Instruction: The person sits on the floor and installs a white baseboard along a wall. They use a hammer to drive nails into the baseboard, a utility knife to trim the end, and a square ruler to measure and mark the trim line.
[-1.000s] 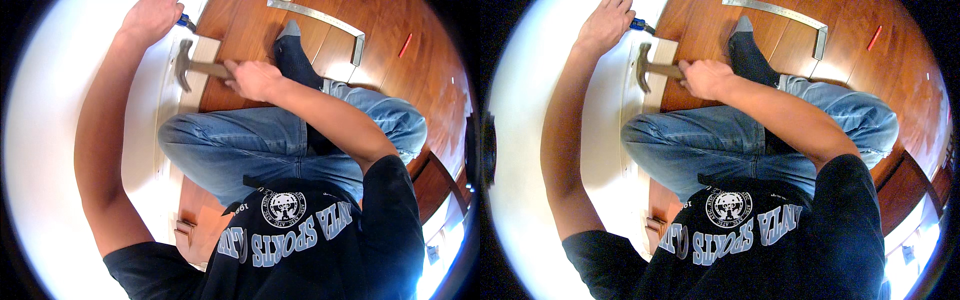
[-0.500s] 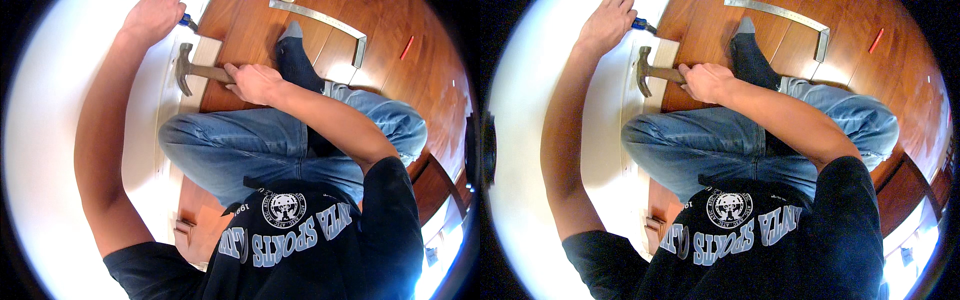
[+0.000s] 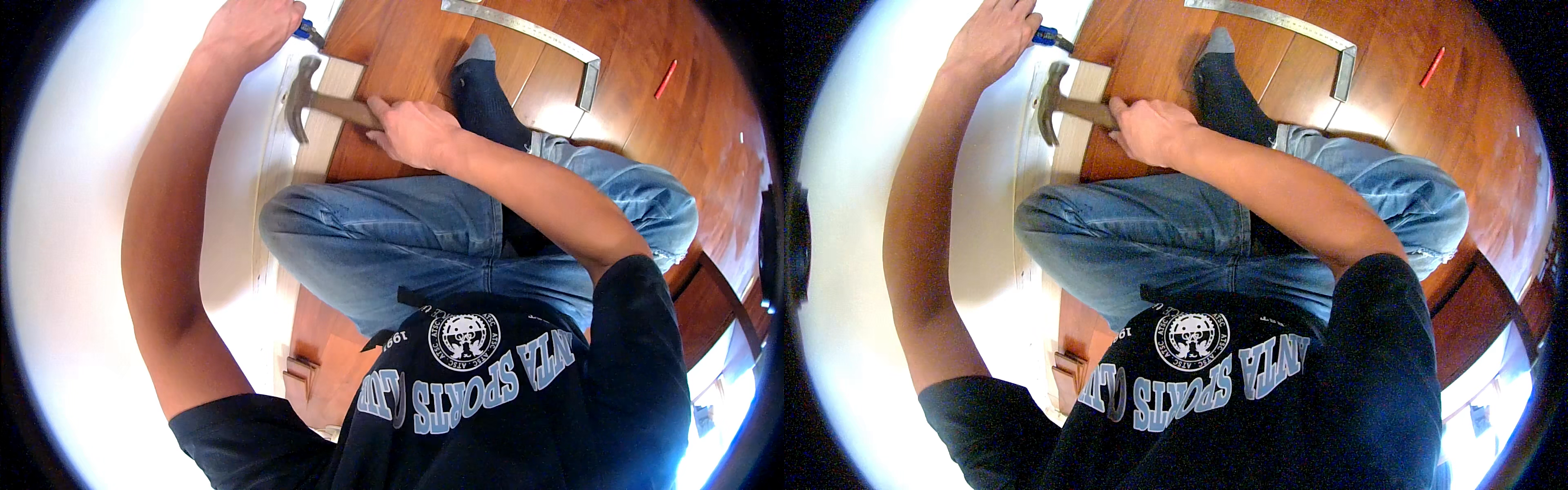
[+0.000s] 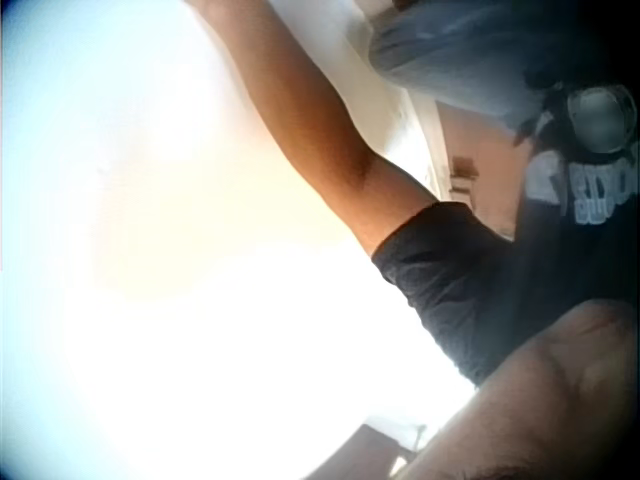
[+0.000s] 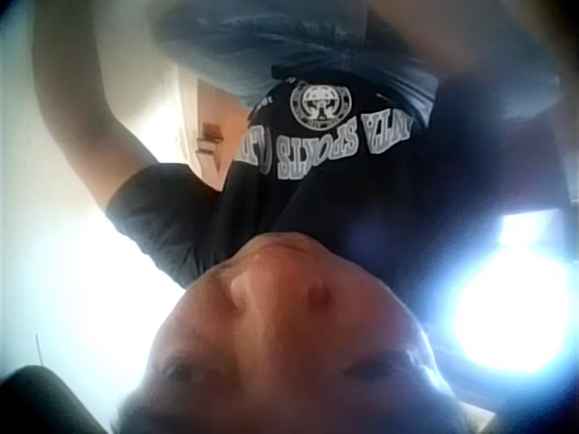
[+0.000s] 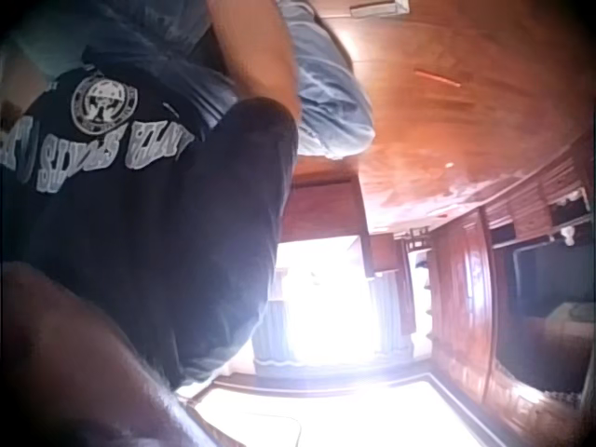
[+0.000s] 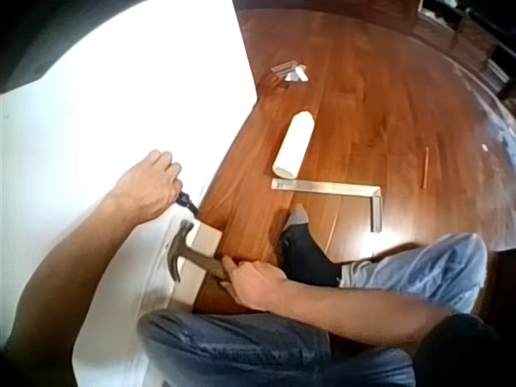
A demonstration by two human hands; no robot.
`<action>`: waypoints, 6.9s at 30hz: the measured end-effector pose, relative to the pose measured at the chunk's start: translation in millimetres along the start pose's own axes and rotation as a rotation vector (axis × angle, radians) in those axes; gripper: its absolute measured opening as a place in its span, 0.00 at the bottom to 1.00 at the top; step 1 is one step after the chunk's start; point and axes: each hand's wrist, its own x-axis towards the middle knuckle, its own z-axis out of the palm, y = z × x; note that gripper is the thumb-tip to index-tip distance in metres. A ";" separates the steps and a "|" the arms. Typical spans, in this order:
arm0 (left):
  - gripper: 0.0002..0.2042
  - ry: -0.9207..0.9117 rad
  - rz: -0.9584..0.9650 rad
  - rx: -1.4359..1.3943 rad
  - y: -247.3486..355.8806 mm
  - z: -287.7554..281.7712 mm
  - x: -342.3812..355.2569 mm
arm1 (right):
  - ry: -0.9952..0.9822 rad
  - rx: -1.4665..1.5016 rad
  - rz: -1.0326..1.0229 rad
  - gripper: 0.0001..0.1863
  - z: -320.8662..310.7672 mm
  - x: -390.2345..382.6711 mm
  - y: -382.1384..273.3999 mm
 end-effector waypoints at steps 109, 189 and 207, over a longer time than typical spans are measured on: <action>0.10 0.095 -0.028 -0.006 1.8 7.7 1.5 | -0.014 0.012 -0.055 0.29 -26.4 -5.6 10.3; 0.11 0.022 -0.311 -0.275 36.2 -0.6 5.8 | 0.424 0.437 0.132 0.31 12.1 -335.6 87.0; 0.10 1.085 -1.459 -1.988 225.6 -11.1 -168.1 | 0.190 -0.361 0.022 0.24 -38.7 -109.4 -44.5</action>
